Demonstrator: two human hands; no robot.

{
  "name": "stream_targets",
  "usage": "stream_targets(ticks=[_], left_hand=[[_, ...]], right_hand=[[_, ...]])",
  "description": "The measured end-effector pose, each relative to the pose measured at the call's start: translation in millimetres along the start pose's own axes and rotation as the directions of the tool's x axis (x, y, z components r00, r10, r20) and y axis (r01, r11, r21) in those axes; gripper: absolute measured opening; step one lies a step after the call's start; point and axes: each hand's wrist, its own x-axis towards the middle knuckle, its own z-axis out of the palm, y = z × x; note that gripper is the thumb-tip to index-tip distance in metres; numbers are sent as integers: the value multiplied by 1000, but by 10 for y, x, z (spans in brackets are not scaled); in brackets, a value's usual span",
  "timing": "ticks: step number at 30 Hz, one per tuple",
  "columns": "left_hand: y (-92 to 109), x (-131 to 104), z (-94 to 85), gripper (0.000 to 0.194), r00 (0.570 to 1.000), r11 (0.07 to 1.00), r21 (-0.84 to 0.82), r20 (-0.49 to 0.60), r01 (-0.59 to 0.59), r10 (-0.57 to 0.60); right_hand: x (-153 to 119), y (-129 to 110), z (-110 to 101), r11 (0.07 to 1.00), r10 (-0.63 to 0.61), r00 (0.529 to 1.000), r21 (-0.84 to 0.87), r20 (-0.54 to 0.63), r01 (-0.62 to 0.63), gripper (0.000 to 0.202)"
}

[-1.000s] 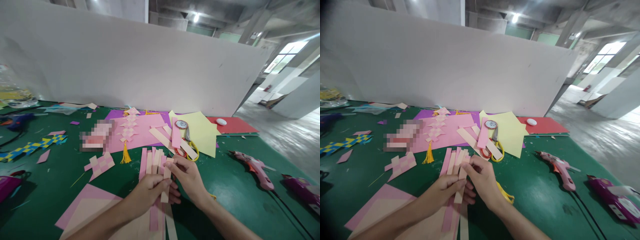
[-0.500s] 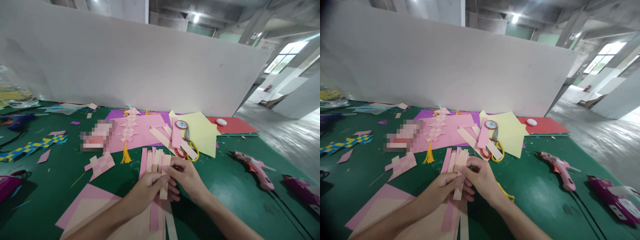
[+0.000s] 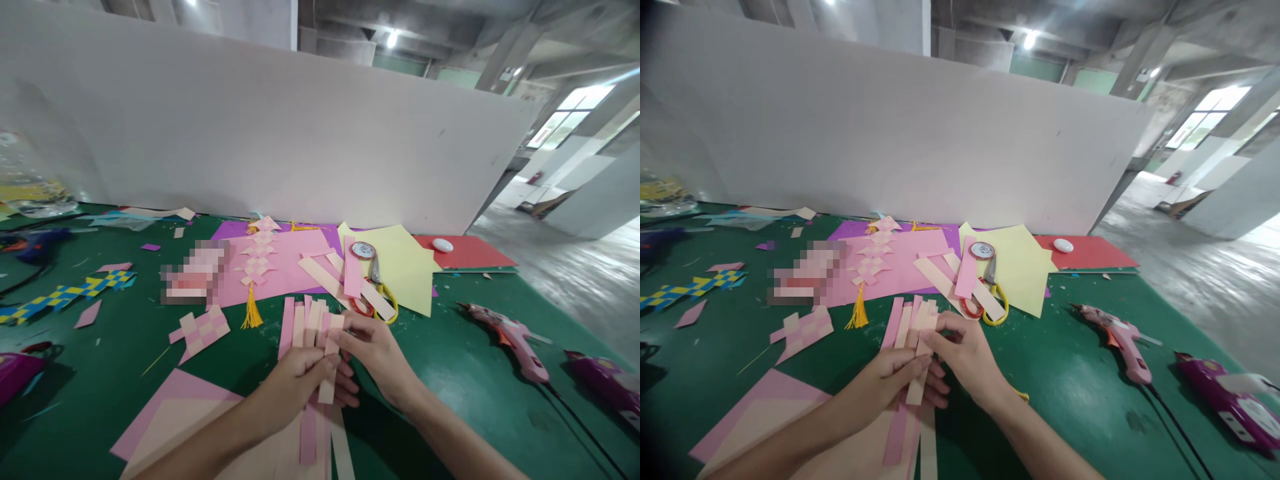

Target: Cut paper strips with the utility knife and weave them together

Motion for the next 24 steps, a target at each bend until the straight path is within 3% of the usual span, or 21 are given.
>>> stream_targets(ticks=[3, 17, 24], left_hand=[[-7, -6, -5, 41, 999, 999, 22, -8, 44, -44], [-41, 7, -18, 39, 998, 999, 17, 44, 38, -38], [-33, 5, -18, 41, 997, 995, 85, 51, 53, -58]], right_hand=[[19, -55, -38, 993, -75, 994, -91, -74, 69, 29], [-9, -12, -39, 977, -116, 987, -192, -112, 92, 33], [11, 1, -38, 980, -130, 986, -166, -106, 111, 20]])
